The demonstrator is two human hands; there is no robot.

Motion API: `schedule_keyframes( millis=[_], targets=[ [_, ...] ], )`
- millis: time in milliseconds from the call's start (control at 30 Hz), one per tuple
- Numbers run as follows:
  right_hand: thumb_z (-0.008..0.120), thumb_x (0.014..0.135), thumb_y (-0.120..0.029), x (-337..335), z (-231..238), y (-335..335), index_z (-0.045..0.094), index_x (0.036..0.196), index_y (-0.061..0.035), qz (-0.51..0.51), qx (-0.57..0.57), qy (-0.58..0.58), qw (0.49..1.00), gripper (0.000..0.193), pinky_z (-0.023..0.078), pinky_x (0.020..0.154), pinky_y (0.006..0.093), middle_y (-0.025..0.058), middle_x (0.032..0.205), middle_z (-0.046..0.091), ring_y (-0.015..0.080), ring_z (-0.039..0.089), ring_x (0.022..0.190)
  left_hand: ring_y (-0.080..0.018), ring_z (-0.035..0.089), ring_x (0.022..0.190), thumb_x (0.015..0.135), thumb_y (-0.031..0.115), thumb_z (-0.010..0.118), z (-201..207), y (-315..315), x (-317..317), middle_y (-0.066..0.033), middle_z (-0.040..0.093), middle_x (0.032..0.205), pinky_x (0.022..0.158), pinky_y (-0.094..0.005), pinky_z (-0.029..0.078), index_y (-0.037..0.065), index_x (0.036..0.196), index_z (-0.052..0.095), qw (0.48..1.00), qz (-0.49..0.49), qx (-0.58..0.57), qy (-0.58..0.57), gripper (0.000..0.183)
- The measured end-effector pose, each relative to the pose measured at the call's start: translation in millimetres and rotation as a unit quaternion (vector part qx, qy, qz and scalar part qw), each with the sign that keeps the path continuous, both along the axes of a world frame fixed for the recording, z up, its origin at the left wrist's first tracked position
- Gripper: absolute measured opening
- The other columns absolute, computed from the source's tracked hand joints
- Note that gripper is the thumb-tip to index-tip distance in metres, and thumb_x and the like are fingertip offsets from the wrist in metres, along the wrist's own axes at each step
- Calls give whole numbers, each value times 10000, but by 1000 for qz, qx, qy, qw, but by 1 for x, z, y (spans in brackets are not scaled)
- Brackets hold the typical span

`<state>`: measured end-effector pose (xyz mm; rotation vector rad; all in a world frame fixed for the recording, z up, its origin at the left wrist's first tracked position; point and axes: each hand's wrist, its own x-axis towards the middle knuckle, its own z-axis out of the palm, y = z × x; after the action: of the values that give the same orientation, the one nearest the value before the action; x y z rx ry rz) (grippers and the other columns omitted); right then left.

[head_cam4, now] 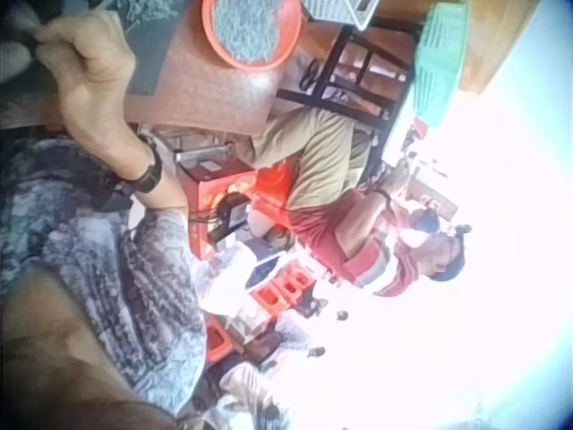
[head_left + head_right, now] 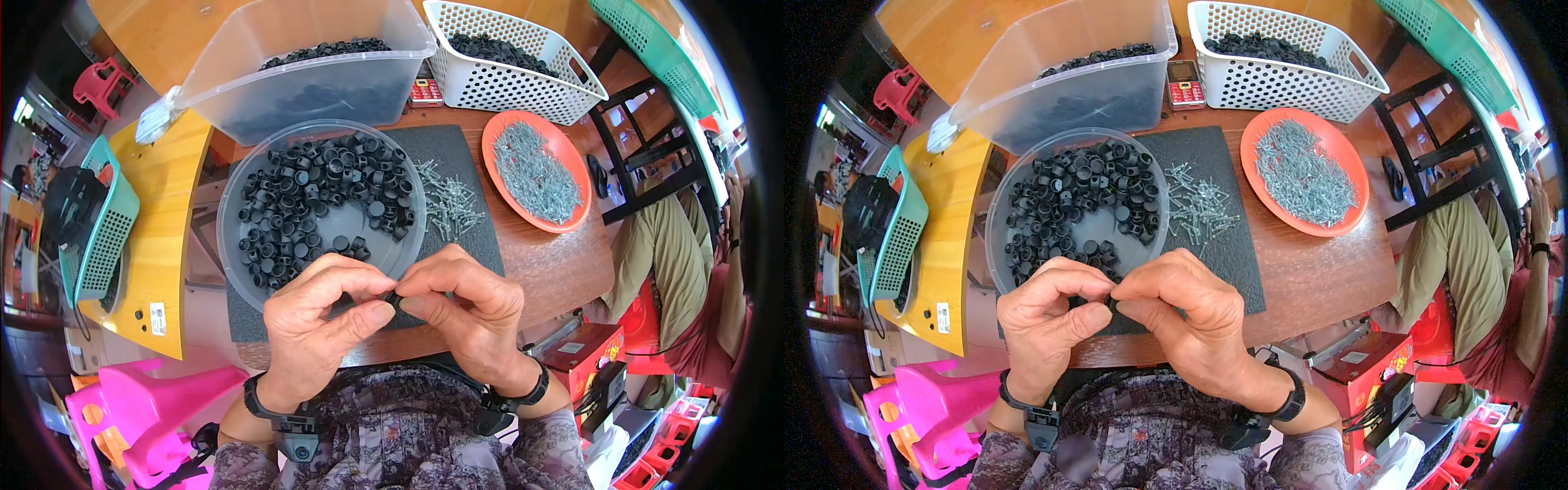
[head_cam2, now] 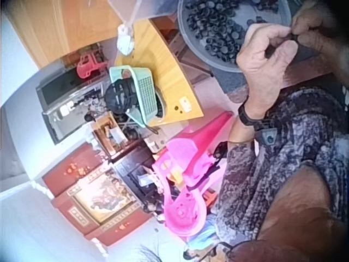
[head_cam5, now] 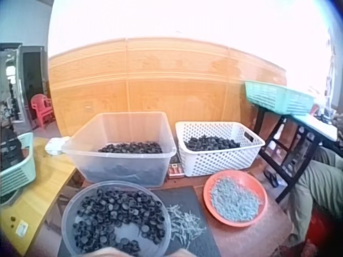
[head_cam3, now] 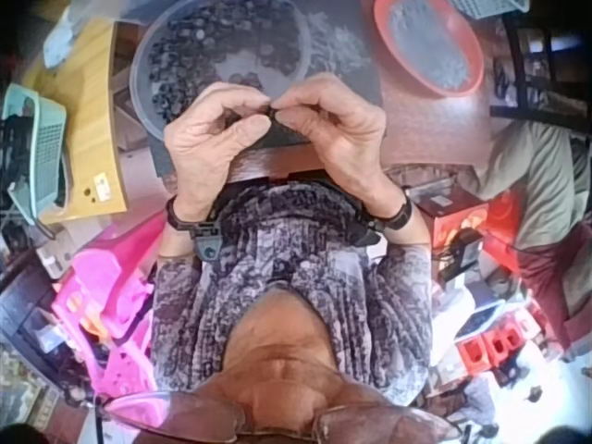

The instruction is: Assembling small black plastic components by hand, inserting pins into the caps.

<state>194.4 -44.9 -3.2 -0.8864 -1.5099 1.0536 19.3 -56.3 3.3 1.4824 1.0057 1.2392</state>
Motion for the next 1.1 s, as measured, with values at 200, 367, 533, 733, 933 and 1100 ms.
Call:
schedule_keyframes(
  millis=[200, 367, 533, 733, 933, 1100],
  targets=[
    [689, 704, 59, 5, 2, -2, 642, 856, -32, -12, 72, -64, 995, 183, 454, 619, 277, 68, 812, 614, 186, 564, 735, -142, 572, 828, 759, 23, 721, -2, -3, 6, -99, 608, 914, 706, -242, 464, -29, 945, 663, 995, -9, -69, -76, 201],
    [722, 684, 27, 7, 1, -11, 623, 856, -29, -42, 42, -52, 997, 206, 440, 588, 285, 69, 783, 610, 193, 544, 690, -123, 569, 794, 791, 55, 701, 0, -10, 9, -71, 604, 879, 672, -229, 453, -29, 988, 653, 992, -21, -107, -61, 219],
    [721, 663, 19, 19, -2, -13, 625, 832, -28, -56, 80, -128, 987, 199, 441, 609, 321, 85, 768, 615, 239, 558, 700, -103, 570, 775, 828, 83, 674, -5, -12, 10, -47, 593, 864, 671, -215, 451, -33, 997, 626, 983, -78, -153, -57, 211],
    [682, 687, 8, 55, -20, 13, 629, 814, -20, -170, 60, -252, 951, 141, 437, 621, 351, 96, 757, 595, 279, 557, 717, -113, 577, 821, 838, 96, 671, -7, -11, 6, -53, 568, 900, 722, -227, 462, -46, 1022, 586, 977, -53, -167, -123, 248],
    [727, 675, -48, 47, -34, 25, 632, 790, -18, -169, 141, -375, 900, 152, 412, 591, 352, 94, 714, 563, 251, 515, 662, -112, 570, 817, 830, 115, 683, -12, -12, 4, -57, 563, 905, 720, -228, 456, -45, 1012, 593, 981, -46, -155, -111, 258],
    [728, 665, -66, 38, -34, 30, 597, 748, -29, -183, 122, -415, 883, 160, 413, 602, 382, 96, 717, 564, 283, 519, 674, -109, 566, 809, 831, 113, 683, -13, -13, 6, -57, 562, 896, 712, -224, 454, -46, 1002, 601, 980, -39, -155, -117, 248]
  ],
)
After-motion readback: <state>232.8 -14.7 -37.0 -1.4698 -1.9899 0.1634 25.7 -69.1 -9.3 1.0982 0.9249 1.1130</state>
